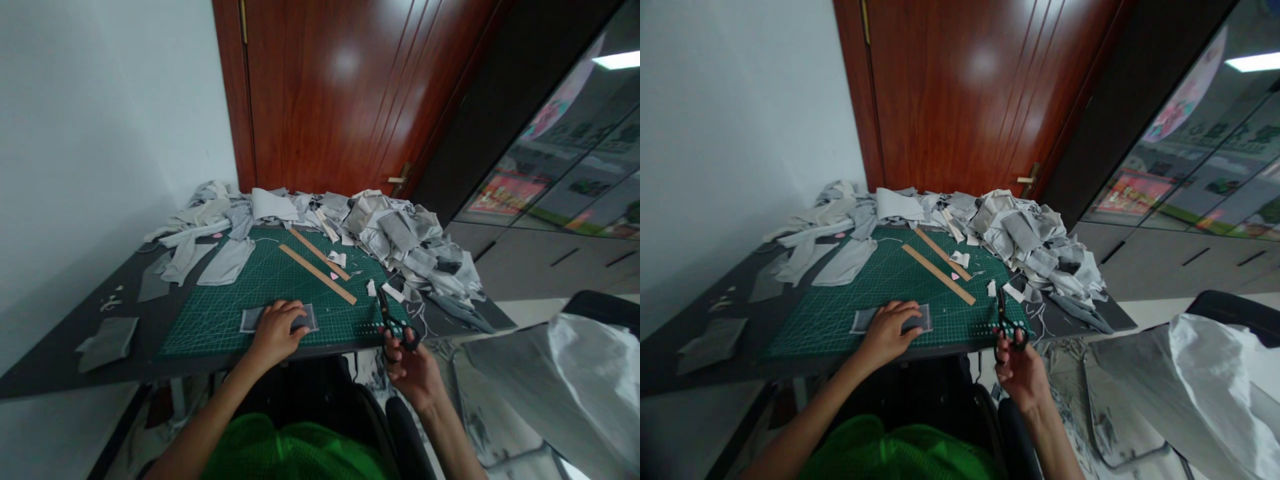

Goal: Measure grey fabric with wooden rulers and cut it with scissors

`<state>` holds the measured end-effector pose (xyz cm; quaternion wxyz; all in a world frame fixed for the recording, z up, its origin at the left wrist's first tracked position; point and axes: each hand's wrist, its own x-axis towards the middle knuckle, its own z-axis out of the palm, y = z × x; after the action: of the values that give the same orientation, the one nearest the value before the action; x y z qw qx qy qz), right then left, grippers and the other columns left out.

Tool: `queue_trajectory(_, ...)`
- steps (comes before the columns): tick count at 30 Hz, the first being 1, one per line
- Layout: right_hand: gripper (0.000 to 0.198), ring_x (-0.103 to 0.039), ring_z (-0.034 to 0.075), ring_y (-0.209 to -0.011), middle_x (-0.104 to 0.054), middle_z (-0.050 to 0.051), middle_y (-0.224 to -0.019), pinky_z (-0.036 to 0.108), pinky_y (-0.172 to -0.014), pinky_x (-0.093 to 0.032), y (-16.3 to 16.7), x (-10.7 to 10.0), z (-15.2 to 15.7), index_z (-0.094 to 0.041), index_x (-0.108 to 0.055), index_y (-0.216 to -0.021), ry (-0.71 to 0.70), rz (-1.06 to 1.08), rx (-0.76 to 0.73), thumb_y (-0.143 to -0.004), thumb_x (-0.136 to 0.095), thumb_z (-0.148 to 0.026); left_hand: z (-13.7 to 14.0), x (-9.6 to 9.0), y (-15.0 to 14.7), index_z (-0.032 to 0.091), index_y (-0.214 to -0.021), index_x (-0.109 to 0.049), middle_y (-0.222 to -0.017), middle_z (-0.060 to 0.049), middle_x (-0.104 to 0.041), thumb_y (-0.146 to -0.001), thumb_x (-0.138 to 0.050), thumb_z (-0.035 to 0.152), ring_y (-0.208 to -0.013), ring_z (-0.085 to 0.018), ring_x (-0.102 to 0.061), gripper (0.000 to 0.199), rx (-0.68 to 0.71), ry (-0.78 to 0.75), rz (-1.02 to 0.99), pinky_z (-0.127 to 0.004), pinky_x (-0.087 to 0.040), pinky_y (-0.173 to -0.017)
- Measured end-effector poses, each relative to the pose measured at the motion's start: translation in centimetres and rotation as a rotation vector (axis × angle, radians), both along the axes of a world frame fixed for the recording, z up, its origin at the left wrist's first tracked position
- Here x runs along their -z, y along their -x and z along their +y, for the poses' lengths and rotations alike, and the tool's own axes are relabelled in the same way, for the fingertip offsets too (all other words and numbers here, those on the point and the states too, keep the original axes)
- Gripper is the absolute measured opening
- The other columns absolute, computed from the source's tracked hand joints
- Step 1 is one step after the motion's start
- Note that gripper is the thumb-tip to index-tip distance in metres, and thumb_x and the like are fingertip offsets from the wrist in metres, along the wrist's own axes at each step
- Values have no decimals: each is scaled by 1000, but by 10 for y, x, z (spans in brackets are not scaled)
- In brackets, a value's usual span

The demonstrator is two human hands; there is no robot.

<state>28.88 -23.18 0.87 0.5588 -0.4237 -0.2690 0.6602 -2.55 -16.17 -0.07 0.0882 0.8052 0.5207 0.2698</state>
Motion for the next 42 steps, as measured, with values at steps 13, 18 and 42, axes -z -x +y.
queue_trajectory(13,78,-63,18,-64,-67,5,-85,31,-61,-47,41,26,-110,-24,-58,-134,-119,-312,-367,-71,-82,-63,-3,4,-6,31,-113,-74,-134,-2,-66,-87,-72,28,-119,-30,-56,27,-39,-1,62,-48,-46,-91)
queue_trajectory(18,67,-52,12,-52,-61,1,-76,27,-53,-41,60,28,-117,-24,-62,-126,15,-294,-290,-76,-77,-65,-5,3,-10,30,-112,-74,-133,-2,-67,-86,-72,28,-117,-30,-57,26,-59,-28,61,-48,-46,-90)
queue_trajectory(42,65,-40,5,-42,-54,-8,-71,16,-36,-37,92,21,-96,-25,-46,-126,155,-204,-351,-81,-73,-64,-3,5,-8,31,-116,-73,-133,-1,-66,-85,-75,32,-118,-30,-56,31,-54,2,40,-48,-46,-93)
